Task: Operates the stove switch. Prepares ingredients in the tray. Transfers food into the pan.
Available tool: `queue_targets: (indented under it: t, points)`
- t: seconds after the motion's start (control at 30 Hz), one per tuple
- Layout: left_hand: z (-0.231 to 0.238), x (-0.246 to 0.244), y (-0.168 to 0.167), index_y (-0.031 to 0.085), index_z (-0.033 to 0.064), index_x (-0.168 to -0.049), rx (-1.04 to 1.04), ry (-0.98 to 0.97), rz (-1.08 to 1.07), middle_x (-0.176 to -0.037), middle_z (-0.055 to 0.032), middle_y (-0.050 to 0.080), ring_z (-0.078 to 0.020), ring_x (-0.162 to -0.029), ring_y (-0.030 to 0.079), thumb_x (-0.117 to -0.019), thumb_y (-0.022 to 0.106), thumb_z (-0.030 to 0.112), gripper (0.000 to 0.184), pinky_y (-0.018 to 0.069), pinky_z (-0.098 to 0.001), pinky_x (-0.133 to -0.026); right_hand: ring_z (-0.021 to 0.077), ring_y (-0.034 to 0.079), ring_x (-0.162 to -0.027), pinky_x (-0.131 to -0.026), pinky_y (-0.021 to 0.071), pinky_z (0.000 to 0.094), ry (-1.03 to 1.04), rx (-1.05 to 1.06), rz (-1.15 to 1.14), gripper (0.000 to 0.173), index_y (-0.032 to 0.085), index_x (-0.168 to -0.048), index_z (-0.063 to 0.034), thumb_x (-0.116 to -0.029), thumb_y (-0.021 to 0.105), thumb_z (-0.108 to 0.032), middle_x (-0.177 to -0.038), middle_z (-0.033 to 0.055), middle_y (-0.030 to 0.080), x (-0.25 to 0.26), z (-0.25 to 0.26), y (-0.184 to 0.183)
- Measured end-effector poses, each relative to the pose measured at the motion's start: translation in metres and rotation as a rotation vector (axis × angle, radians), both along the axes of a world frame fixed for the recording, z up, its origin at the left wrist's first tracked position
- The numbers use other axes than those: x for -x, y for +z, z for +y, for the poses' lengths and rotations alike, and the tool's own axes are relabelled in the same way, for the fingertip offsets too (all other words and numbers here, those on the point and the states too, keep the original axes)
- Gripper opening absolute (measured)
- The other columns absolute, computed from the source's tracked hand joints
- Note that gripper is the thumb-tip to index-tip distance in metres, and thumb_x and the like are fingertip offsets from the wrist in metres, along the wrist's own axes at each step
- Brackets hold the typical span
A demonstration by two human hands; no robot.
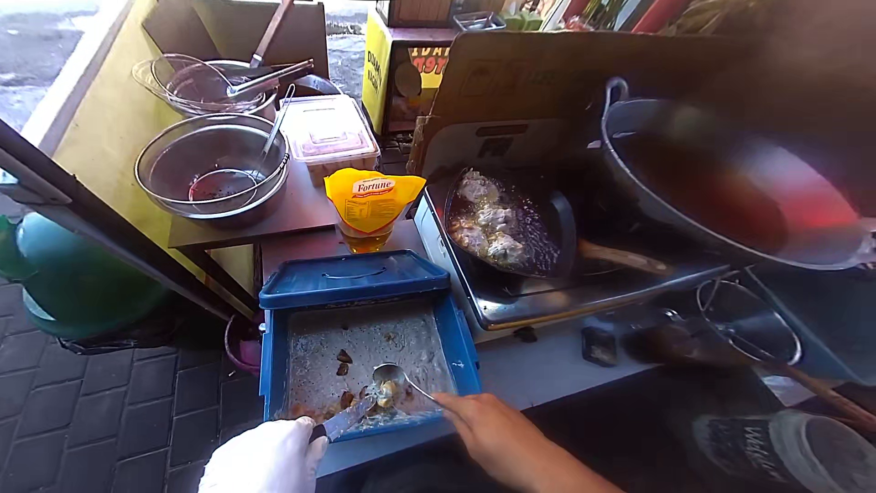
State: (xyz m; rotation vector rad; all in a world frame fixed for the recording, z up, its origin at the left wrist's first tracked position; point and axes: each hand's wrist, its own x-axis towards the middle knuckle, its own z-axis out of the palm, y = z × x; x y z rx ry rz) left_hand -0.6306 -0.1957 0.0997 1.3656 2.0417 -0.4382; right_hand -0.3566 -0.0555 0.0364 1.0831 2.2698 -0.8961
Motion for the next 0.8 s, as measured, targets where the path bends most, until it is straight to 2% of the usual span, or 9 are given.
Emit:
queue_targets:
  t: [0.13,0.2,0.33,0.47,0.53,0.57,0.67,0.73,0.8]
  points:
    - [0.008,-0.009,-0.027,0.073,0.0177,-0.107,0.021,0.012,0.025,-0.102,-0.0097,0.075,-0.0314,-0.099,0.072,-0.1017,0.048,0.050,0.041,0.0561,-0.0554,-0.079,0.0339,0.070,-0.110,-0.094,0.0548,0.0578,0.055,0.063,-0.006,0.041,0.056,-0.147,-0.0257,-0.1110,0.037,-0.030,-0.115,0.0141,0.073,0.014,-0.016,-0.009]
    - [0.016,-0.010,-0.036,0.072,0.0140,-0.105,0.074,-0.013,0.022,-0.105,-0.0115,0.074,-0.0324,-0.102,0.072,-0.1021,0.048,0.047,0.040,0.0563,-0.0552,-0.081,0.0360,0.070,-0.107,-0.088,0.0560,0.0587,0.100,-0.018,-0.030,0.041,0.056,-0.146,-0.0271,-0.1100,0.036,-0.026,-0.112,0.0153,0.072,0.023,-0.015,-0.009]
    - [0.029,-0.007,-0.036,0.071,0.0108,-0.106,0.119,-0.050,0.003,-0.108,-0.0136,0.074,-0.0337,-0.105,0.071,-0.1018,0.050,0.042,0.038,0.0555,-0.0567,-0.083,0.0401,0.069,-0.104,-0.083,0.0563,0.0592,0.178,-0.163,-0.131,0.053,0.050,-0.152,-0.0259,-0.1032,0.042,-0.008,-0.117,0.0191,0.069,0.049,-0.006,-0.009]
    - [0.029,-0.008,-0.029,0.071,0.0117,-0.103,0.135,-0.072,0.041,-0.105,-0.0122,0.074,-0.0326,-0.103,0.071,-0.1010,0.050,0.042,0.036,0.0562,-0.0555,-0.081,0.0439,0.068,-0.107,-0.085,0.0560,0.0595,0.227,-0.178,-0.286,0.053,0.045,-0.154,-0.0166,-0.1028,0.043,-0.004,-0.124,0.0234,0.066,0.077,-0.006,-0.013]
    - [0.027,-0.007,-0.028,0.071,0.0118,-0.102,0.140,-0.075,0.055,-0.104,-0.0118,0.074,-0.0316,-0.103,0.072,-0.1006,0.051,0.042,0.036,0.0564,-0.0544,-0.080,0.0450,0.068,-0.108,-0.085,0.0558,0.0604,0.256,-0.128,-0.346,0.046,0.048,-0.149,-0.0081,-0.1027,0.044,-0.004,-0.120,0.0252,0.066,0.083,-0.011,-0.010]
    - [0.027,-0.007,-0.028,0.071,0.0112,-0.103,0.146,-0.068,0.052,-0.105,-0.0125,0.074,-0.0322,-0.103,0.071,-0.1009,0.051,0.041,0.036,0.0561,-0.0547,-0.081,0.0453,0.068,-0.108,-0.084,0.0559,0.0609,0.278,-0.099,-0.345,0.040,0.052,-0.142,-0.0049,-0.1024,0.044,-0.004,-0.117,0.0254,0.067,0.083,-0.013,-0.007]
    - [0.028,-0.010,-0.037,0.071,0.0109,-0.104,0.155,-0.055,0.048,-0.107,-0.0122,0.074,-0.0326,-0.105,0.071,-0.1014,0.052,0.040,0.035,0.0561,-0.0546,-0.082,0.0444,0.068,-0.104,-0.081,0.0560,0.0651,0.294,0.026,-0.224,0.026,0.066,-0.120,-0.0046,-0.0969,0.054,-0.006,-0.109,0.0237,0.069,0.072,0.001,-0.010]
    - [0.027,-0.011,-0.040,0.071,0.0111,-0.104,0.120,-0.058,0.047,-0.106,-0.0123,0.074,-0.0329,-0.103,0.071,-0.1015,0.052,0.040,0.035,0.0561,-0.0548,-0.081,0.0386,0.069,-0.105,-0.089,0.0546,0.0621,0.258,0.131,-0.094,0.027,0.070,-0.122,-0.0075,-0.1015,0.053,-0.014,-0.109,0.0204,0.071,0.058,0.026,-0.018]
    - [0.025,-0.009,-0.041,0.072,0.0127,-0.105,0.067,-0.046,0.041,-0.105,-0.0117,0.074,-0.0326,-0.103,0.071,-0.1016,0.051,0.041,0.035,0.0559,-0.0555,-0.081,0.0315,0.068,-0.112,-0.100,0.0513,0.0555,0.173,0.223,-0.008,0.036,0.067,-0.136,-0.0116,-0.1077,0.047,-0.022,-0.119,0.0172,0.071,0.041,0.045,-0.013]
